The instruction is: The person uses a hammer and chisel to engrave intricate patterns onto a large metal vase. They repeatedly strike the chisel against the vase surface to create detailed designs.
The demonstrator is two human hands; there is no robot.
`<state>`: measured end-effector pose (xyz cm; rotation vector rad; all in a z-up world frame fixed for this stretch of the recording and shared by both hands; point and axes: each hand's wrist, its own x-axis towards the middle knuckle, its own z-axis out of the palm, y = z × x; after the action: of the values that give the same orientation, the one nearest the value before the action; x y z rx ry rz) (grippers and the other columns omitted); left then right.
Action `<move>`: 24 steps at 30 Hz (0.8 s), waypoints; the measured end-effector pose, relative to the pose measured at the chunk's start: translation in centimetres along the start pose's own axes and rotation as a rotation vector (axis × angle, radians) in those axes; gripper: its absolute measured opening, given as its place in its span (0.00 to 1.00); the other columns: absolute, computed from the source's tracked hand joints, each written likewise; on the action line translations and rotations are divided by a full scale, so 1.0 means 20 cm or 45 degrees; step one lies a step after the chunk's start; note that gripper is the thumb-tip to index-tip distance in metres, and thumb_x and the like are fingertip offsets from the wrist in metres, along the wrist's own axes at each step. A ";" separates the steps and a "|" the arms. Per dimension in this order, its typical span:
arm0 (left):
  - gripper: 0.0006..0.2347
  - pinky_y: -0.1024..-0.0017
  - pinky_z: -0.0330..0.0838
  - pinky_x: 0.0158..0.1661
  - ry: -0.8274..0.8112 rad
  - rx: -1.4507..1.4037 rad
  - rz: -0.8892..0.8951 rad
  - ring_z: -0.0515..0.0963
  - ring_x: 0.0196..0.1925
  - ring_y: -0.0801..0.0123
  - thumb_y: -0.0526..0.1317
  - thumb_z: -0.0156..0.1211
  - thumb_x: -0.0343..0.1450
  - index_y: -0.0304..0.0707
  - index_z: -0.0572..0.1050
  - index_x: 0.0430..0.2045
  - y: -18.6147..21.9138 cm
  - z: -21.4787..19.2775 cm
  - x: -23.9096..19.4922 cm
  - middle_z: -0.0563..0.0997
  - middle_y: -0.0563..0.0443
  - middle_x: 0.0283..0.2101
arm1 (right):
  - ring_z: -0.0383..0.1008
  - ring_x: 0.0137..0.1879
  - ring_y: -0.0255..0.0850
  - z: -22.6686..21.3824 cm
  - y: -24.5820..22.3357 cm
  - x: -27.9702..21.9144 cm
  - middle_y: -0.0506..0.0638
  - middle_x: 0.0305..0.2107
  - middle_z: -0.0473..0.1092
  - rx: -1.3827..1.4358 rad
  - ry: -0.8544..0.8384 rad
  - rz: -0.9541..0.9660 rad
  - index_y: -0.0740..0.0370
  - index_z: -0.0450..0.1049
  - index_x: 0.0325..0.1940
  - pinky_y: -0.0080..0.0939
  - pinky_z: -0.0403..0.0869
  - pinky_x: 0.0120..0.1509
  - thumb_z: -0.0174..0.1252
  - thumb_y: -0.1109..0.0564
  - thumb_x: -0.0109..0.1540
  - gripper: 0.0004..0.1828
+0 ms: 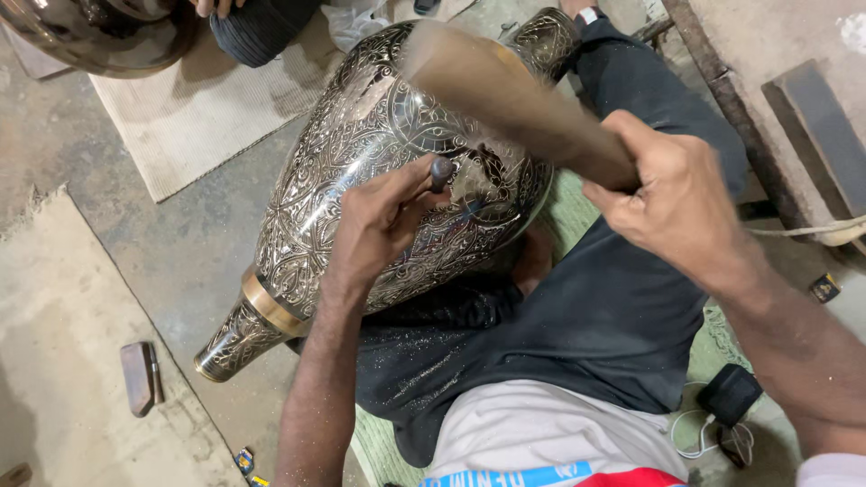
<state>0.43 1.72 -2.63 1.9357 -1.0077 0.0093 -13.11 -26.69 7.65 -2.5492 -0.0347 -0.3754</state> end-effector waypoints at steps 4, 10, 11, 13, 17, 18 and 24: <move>0.18 0.76 0.87 0.32 -0.031 0.033 0.054 0.88 0.40 0.68 0.29 0.64 0.74 0.42 0.74 0.59 0.02 -0.02 0.02 0.86 0.46 0.45 | 0.78 0.32 0.45 0.05 0.03 -0.01 0.52 0.28 0.75 -0.270 0.076 -0.063 0.58 0.75 0.47 0.46 0.71 0.36 0.66 0.60 0.62 0.11; 0.18 0.71 0.86 0.41 -0.086 -0.004 0.076 0.88 0.43 0.66 0.30 0.67 0.72 0.39 0.75 0.57 0.08 -0.08 0.05 0.86 0.48 0.45 | 0.78 0.34 0.48 0.09 0.05 -0.03 0.54 0.28 0.74 -0.257 0.160 -0.033 0.59 0.76 0.48 0.46 0.71 0.38 0.65 0.62 0.62 0.10; 0.18 0.70 0.86 0.42 -0.097 -0.026 0.079 0.88 0.43 0.66 0.30 0.66 0.72 0.38 0.75 0.57 0.09 -0.09 0.06 0.86 0.47 0.44 | 0.78 0.34 0.47 0.09 0.05 -0.04 0.54 0.28 0.74 -0.209 0.130 0.003 0.60 0.75 0.48 0.46 0.72 0.38 0.64 0.62 0.62 0.11; 0.18 0.70 0.86 0.42 -0.101 -0.024 0.080 0.89 0.43 0.66 0.29 0.66 0.72 0.38 0.75 0.57 0.10 -0.10 0.06 0.86 0.47 0.44 | 0.78 0.34 0.46 0.10 0.05 -0.03 0.54 0.28 0.75 -0.137 0.126 0.000 0.61 0.75 0.48 0.45 0.72 0.38 0.64 0.62 0.62 0.10; 0.17 0.70 0.85 0.41 -0.126 0.001 0.133 0.89 0.42 0.65 0.30 0.65 0.72 0.40 0.75 0.56 0.10 -0.11 0.08 0.86 0.49 0.43 | 0.79 0.39 0.50 0.09 0.03 -0.05 0.56 0.32 0.75 -0.130 0.151 0.010 0.61 0.76 0.48 0.45 0.73 0.41 0.65 0.62 0.63 0.10; 0.17 0.70 0.86 0.40 -0.129 -0.001 0.134 0.88 0.42 0.65 0.30 0.65 0.72 0.40 0.75 0.57 0.09 -0.11 0.08 0.86 0.49 0.42 | 0.79 0.40 0.52 0.08 0.02 -0.05 0.57 0.33 0.75 -0.138 0.114 0.033 0.62 0.76 0.48 0.46 0.73 0.41 0.65 0.62 0.61 0.12; 0.16 0.72 0.85 0.34 -0.166 0.028 0.226 0.88 0.39 0.67 0.35 0.64 0.74 0.46 0.75 0.58 0.04 -0.10 0.10 0.87 0.50 0.43 | 0.80 0.39 0.51 0.09 -0.02 -0.07 0.57 0.32 0.75 -0.131 0.135 0.130 0.59 0.77 0.49 0.45 0.73 0.42 0.65 0.63 0.60 0.13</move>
<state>1.92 1.78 -0.08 1.8799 -1.2678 -0.0052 -13.99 -25.39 6.04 -2.6151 0.1578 -0.4832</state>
